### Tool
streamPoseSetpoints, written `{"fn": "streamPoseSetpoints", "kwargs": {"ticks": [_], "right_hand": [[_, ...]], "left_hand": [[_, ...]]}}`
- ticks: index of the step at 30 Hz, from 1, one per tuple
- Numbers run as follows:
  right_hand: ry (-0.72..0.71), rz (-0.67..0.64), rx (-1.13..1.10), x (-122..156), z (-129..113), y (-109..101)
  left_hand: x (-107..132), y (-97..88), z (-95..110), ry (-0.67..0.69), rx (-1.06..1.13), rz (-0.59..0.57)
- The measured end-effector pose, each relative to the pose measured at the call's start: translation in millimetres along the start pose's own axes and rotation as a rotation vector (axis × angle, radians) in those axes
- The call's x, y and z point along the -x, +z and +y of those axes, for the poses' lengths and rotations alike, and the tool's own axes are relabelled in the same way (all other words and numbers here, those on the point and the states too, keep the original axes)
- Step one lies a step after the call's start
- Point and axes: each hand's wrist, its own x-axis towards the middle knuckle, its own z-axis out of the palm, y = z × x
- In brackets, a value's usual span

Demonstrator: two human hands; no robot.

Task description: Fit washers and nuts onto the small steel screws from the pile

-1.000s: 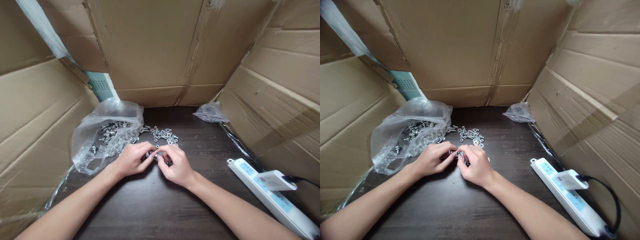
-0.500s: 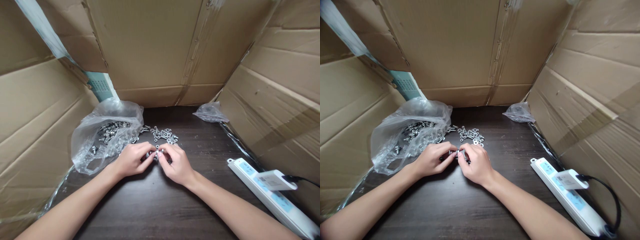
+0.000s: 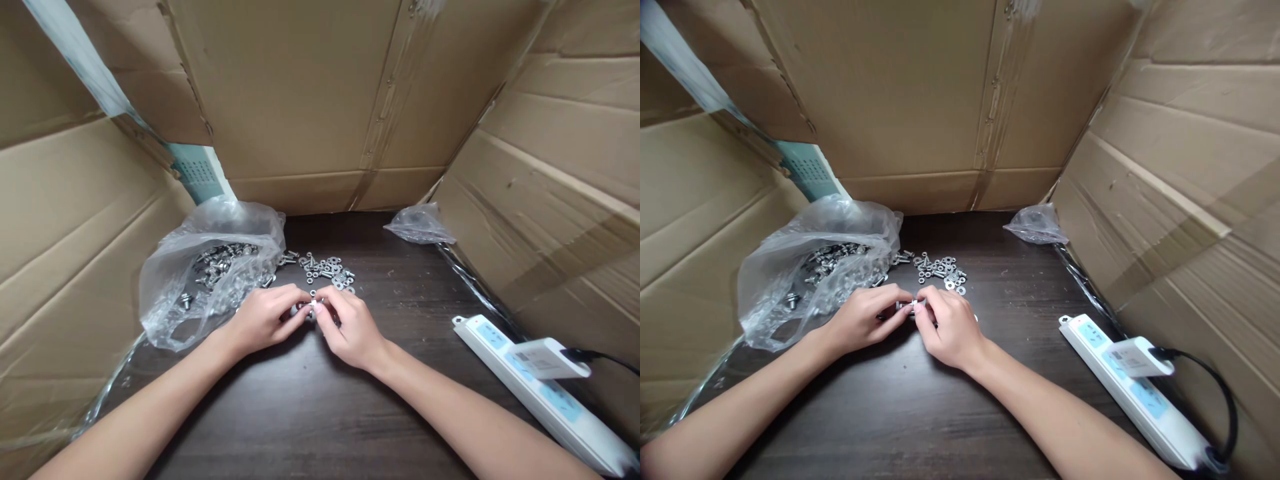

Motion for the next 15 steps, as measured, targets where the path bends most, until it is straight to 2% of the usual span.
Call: {"fn": "streamPoseSetpoints", "kwargs": {"ticks": [15], "right_hand": [[0.025, -0.057, 0.013, 0.2, -2.1, -3.6]], "left_hand": [[-1.1, -1.3, 1.0, 0.041, -0.014, 0.012]]}}
